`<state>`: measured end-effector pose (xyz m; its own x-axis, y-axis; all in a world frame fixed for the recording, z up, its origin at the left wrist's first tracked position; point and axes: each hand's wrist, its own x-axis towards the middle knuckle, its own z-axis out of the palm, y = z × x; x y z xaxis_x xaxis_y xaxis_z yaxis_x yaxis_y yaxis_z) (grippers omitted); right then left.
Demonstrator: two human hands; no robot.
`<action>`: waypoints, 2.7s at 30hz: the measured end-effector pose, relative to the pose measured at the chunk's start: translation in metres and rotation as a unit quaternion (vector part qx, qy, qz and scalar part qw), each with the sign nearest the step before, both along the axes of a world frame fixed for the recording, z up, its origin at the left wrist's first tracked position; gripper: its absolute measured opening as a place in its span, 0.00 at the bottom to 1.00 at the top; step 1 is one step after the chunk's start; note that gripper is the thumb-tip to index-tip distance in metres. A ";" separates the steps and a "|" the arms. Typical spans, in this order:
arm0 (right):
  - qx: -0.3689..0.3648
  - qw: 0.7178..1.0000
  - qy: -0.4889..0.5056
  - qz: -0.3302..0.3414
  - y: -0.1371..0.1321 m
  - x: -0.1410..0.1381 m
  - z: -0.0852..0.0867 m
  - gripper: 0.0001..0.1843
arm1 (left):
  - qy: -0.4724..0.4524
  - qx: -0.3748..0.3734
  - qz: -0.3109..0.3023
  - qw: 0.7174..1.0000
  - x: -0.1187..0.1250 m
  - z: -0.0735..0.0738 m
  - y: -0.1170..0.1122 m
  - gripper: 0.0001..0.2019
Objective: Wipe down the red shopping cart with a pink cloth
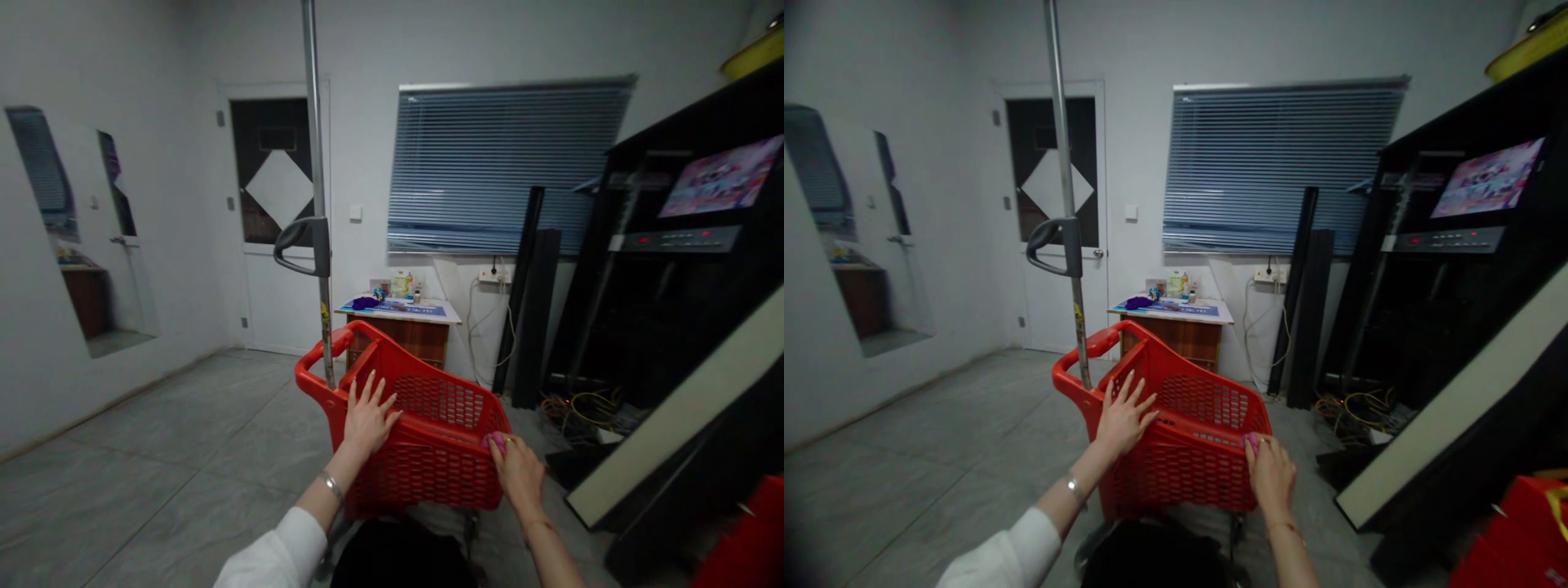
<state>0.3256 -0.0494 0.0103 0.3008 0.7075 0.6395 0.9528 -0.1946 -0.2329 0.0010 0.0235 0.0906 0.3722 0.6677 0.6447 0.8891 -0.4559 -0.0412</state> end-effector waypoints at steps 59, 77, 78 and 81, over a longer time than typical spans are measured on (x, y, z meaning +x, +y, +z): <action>-0.067 0.970 0.015 0.233 0.028 -0.109 0.045 0.32 | 0.000 -0.015 -0.030 0.999 -0.003 0.006 0.004 0.19; 0.008 0.984 -0.045 0.171 0.027 -0.101 0.033 0.22 | 0.000 0.001 -0.028 1.000 -0.004 0.001 0.008 0.19; 0.014 0.984 -0.048 0.170 0.027 -0.097 0.032 0.21 | -0.001 0.000 -0.027 1.000 -0.003 0.001 0.007 0.19; 0.027 0.984 -0.049 0.171 0.030 -0.094 0.032 0.24 | -0.005 -0.004 -0.026 1.000 -0.002 0.002 0.005 0.19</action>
